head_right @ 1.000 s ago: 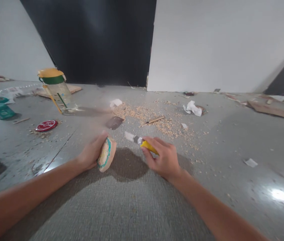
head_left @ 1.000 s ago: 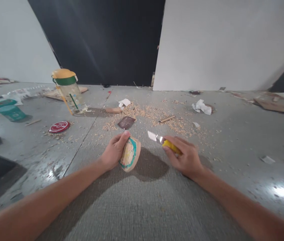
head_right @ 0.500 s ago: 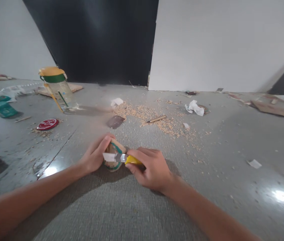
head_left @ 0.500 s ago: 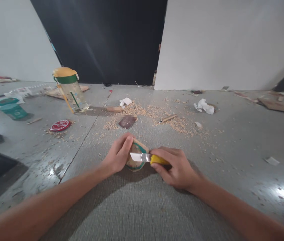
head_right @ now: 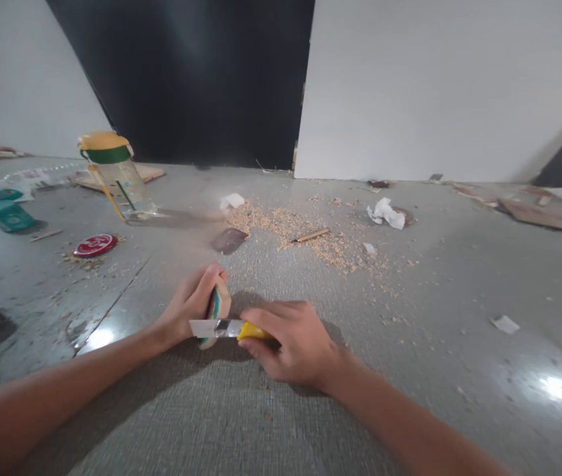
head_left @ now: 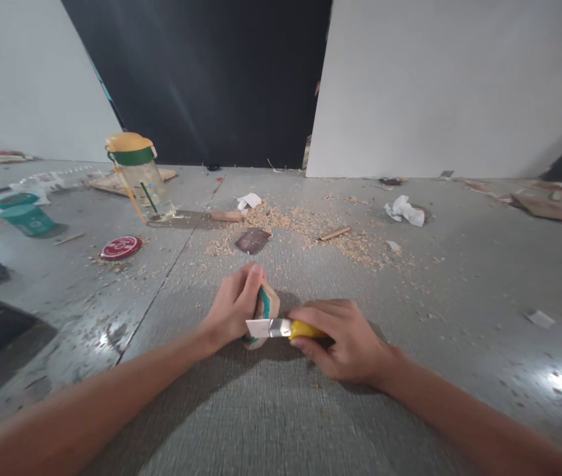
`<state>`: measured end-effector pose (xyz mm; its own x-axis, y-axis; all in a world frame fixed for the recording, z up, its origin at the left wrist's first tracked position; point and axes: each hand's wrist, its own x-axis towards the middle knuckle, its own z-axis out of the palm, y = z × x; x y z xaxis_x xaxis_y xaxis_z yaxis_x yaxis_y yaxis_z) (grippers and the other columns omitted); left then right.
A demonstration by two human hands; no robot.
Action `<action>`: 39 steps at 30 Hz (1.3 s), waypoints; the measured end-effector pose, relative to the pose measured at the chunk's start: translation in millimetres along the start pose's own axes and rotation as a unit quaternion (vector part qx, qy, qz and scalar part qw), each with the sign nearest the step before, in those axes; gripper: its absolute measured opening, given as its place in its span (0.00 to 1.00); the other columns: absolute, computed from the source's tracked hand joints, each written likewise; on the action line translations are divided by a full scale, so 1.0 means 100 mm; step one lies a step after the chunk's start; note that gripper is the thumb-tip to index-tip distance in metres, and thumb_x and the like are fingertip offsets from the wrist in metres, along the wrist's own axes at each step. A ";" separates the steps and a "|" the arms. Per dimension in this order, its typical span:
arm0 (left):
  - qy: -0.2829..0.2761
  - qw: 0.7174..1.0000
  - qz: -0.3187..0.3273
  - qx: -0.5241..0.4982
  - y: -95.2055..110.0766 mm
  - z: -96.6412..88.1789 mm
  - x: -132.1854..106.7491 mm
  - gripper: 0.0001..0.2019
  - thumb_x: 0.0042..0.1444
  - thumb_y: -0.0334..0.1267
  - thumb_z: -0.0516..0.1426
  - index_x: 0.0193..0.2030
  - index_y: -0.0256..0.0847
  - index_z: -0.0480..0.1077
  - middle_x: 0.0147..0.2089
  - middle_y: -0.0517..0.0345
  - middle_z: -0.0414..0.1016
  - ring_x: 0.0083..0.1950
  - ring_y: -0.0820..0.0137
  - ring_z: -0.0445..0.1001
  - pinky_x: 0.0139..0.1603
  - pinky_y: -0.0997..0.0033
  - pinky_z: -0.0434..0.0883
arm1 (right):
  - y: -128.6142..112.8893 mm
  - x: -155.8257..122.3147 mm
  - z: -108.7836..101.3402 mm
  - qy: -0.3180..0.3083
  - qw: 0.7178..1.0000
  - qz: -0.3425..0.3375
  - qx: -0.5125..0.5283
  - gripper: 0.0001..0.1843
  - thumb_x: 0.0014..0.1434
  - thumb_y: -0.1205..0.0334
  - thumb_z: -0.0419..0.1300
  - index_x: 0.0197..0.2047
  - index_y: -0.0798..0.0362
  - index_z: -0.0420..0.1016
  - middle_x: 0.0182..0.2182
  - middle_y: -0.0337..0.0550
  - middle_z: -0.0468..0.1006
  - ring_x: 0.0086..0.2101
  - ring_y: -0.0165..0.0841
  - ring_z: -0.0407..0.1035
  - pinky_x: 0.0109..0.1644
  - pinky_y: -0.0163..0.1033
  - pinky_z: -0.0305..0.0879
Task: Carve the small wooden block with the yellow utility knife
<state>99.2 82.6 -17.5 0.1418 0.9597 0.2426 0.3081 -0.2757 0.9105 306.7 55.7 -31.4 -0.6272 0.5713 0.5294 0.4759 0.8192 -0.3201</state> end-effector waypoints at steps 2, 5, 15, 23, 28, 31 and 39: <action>-0.004 1.000 -0.016 -0.024 0.01 0.00 0.03 0.21 0.64 0.50 0.47 0.24 0.41 0.61 0.21 0.61 0.61 0.24 0.73 0.60 0.26 0.74 0.59 | 0.00 -0.01 0.00 -0.001 1.000 0.001 -0.010 0.11 0.63 0.57 0.57 0.47 0.51 0.71 0.32 0.39 0.80 0.29 0.31 0.73 0.33 0.36 0.64; -0.002 0.998 -0.052 -0.032 0.00 0.00 0.06 0.21 0.62 0.49 0.48 0.22 0.41 0.61 0.20 0.62 0.60 0.23 0.73 0.59 0.25 0.74 0.58 | 0.01 -0.01 0.00 0.016 1.000 0.010 -0.013 0.12 0.63 0.58 0.56 0.48 0.51 0.71 0.32 0.39 0.79 0.29 0.31 0.72 0.33 0.36 0.64; -0.002 0.997 -0.072 -0.001 0.00 0.01 0.07 0.15 0.57 0.42 0.47 0.21 0.41 0.56 0.20 0.63 0.56 0.24 0.74 0.57 0.24 0.74 0.56 | 0.02 -0.01 -0.02 0.020 0.999 -0.005 -0.044 0.13 0.64 0.59 0.54 0.49 0.54 0.72 0.28 0.38 0.75 0.25 0.30 0.67 0.28 0.36 0.60; -0.005 0.997 -0.079 -0.015 -0.03 0.00 0.11 0.13 0.55 0.43 0.46 0.22 0.41 0.57 0.21 0.63 0.57 0.26 0.72 0.59 0.25 0.75 0.58 | 0.00 0.02 0.00 0.056 0.995 -0.003 -0.080 0.12 0.65 0.59 0.54 0.47 0.55 0.71 0.28 0.40 0.77 0.26 0.31 0.69 0.28 0.36 0.61; -0.006 0.996 -0.079 -0.030 -0.10 -0.03 0.12 0.14 0.55 0.45 0.46 0.22 0.41 0.57 0.21 0.64 0.55 0.25 0.73 0.58 0.26 0.74 0.57 | 0.17 -0.01 -0.02 0.084 0.991 0.047 -0.088 0.12 0.65 0.58 0.53 0.48 0.54 0.71 0.32 0.43 0.80 0.29 0.33 0.73 0.31 0.37 0.65; -0.008 0.997 -0.074 -0.038 -0.12 -0.05 0.12 0.14 0.55 0.45 0.47 0.22 0.41 0.58 0.21 0.64 0.54 0.25 0.73 0.57 0.27 0.73 0.57 | 0.29 -0.05 -0.05 0.147 0.978 0.111 -0.097 0.13 0.65 0.58 0.53 0.48 0.54 0.71 0.39 0.48 0.81 0.35 0.36 0.76 0.37 0.38 0.68; -0.012 0.992 -0.072 -0.107 -0.10 -0.04 0.13 0.14 0.53 0.43 0.47 0.21 0.40 0.59 0.19 0.64 0.56 0.23 0.74 0.56 0.24 0.74 0.57 | -0.01 0.00 -0.02 0.045 0.996 0.071 -0.023 0.10 0.64 0.58 0.54 0.47 0.53 0.68 0.31 0.40 0.79 0.27 0.31 0.72 0.32 0.35 0.63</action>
<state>94.0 98.2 -22.2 0.1338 0.9860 0.0995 0.1209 -0.1159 0.9859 307.0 55.2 -29.6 -0.4952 0.6727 0.5497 0.5845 0.7261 -0.3621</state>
